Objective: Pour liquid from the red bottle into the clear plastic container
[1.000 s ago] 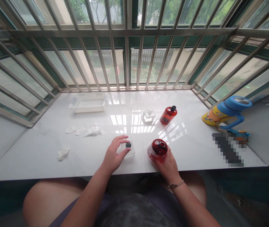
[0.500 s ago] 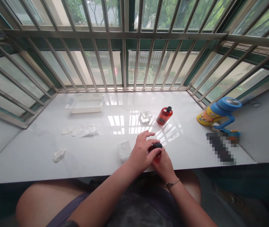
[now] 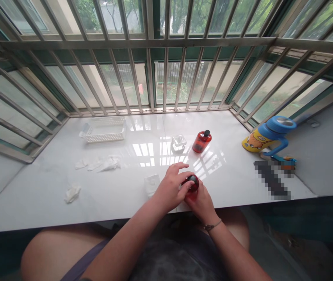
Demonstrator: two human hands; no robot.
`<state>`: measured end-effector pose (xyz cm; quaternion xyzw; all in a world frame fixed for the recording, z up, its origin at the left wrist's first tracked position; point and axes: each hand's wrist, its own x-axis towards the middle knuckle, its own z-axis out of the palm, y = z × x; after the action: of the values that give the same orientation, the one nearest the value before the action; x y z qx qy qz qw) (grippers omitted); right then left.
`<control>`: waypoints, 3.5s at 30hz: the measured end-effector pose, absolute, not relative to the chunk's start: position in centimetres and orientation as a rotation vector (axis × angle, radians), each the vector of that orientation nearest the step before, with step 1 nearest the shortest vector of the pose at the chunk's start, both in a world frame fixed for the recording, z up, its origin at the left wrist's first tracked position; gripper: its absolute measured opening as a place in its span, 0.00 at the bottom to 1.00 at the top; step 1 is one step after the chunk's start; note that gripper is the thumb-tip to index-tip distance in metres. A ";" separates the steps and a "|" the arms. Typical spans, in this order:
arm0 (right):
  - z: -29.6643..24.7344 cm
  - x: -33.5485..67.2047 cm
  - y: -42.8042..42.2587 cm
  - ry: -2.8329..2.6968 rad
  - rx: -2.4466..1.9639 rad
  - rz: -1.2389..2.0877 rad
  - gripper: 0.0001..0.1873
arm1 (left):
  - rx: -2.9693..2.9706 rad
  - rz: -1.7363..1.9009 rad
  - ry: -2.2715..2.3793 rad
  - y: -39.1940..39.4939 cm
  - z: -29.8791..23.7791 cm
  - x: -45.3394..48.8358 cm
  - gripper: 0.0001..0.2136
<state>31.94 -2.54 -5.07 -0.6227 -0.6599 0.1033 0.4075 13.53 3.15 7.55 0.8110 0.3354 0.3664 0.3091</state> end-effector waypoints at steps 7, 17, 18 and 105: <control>-5.3 32.1 -2.5 -1.659 -1.553 0.307 0.42 | 2.133 0.983 0.926 3.4 7.8 13.8 0.08; -5.3 32.2 -2.5 -1.658 -1.578 0.295 0.42 | 2.097 0.850 0.897 3.7 9.1 13.1 0.17; -5.3 32.2 -2.6 -1.661 -1.577 0.294 0.42 | 2.081 0.845 0.883 3.6 9.2 13.1 0.21; -6.1 32.6 -2.6 -1.652 -1.622 0.345 0.49 | 2.134 0.250 2.164 11.2 3.7 -10.6 0.10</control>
<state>32.56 -2.59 -6.15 -0.6381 -0.6498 0.1357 0.3901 -10.60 11.19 3.71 0.6991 0.7089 0.0819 0.0459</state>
